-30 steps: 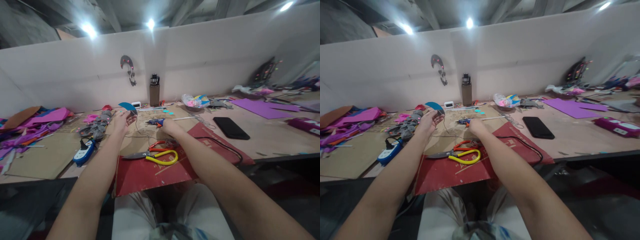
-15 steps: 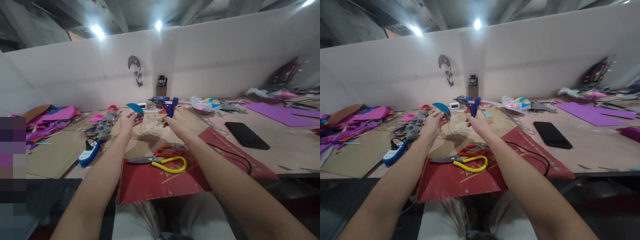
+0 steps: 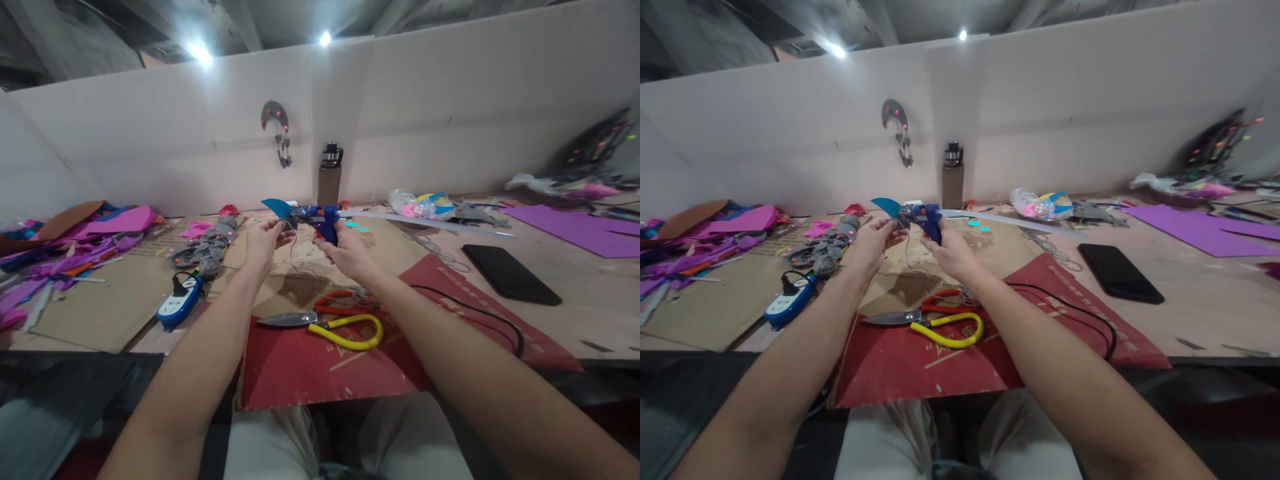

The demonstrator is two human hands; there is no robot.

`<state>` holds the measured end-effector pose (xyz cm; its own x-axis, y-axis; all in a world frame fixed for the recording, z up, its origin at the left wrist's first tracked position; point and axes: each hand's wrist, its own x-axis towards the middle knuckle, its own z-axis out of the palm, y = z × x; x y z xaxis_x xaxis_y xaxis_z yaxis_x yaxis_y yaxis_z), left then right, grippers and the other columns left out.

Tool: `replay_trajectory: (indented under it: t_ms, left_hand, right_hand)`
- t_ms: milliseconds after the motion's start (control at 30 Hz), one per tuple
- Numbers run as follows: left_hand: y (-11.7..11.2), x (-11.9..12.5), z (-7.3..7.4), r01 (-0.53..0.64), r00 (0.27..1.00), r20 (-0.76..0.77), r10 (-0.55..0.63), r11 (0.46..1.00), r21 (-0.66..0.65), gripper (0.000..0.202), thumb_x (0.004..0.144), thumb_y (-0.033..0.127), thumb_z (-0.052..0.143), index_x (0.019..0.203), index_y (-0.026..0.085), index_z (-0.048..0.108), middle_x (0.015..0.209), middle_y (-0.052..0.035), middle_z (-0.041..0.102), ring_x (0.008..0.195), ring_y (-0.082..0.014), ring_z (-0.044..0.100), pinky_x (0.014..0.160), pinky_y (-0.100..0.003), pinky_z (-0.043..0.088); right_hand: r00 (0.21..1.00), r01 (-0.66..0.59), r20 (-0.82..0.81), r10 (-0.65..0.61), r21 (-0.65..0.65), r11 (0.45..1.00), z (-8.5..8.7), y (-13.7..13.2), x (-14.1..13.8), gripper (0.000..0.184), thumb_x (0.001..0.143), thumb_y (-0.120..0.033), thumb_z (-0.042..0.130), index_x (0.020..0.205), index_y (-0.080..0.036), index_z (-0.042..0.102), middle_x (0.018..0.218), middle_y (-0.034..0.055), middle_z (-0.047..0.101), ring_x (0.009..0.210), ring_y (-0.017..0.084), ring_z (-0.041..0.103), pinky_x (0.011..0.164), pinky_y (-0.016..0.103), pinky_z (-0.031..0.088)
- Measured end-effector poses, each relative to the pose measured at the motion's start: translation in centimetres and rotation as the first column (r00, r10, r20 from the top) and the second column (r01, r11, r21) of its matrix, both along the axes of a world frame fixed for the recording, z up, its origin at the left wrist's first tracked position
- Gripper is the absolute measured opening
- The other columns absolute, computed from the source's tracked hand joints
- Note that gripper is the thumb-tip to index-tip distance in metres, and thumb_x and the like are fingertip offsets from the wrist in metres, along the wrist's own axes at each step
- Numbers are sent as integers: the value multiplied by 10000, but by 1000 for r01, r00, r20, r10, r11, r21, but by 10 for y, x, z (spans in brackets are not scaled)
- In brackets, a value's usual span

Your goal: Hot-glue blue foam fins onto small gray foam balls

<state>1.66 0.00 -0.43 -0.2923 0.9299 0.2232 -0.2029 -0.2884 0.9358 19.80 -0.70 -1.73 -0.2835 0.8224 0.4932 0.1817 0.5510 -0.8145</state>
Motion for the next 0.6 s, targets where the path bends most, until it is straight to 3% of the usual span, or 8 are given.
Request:
replay_trajectory:
  t_ms: [233, 600]
  left_hand:
    - [2, 1, -3, 4, 999, -34, -4, 1000, -3, 77, 757, 128, 606, 719, 134, 540, 616, 4, 606, 568, -135, 671, 571, -229, 550]
    - [1, 3, -2, -36, 998, -61, 35, 999, -15, 69, 756, 131, 607, 724, 139, 547, 644, -5, 639, 544, -120, 660, 597, -245, 556]
  right_hand:
    - [998, -18, 53, 18, 0, 1000, -1, 1, 0, 248, 798, -333, 551, 1008, -208, 509, 709, -7, 542, 614, 138, 489, 574, 284, 430]
    - [999, -23, 41, 22, 19, 1000, -1, -2, -1, 226, 794, -313, 538, 992, -208, 504, 707, -5, 523, 640, 145, 490, 606, 291, 427]
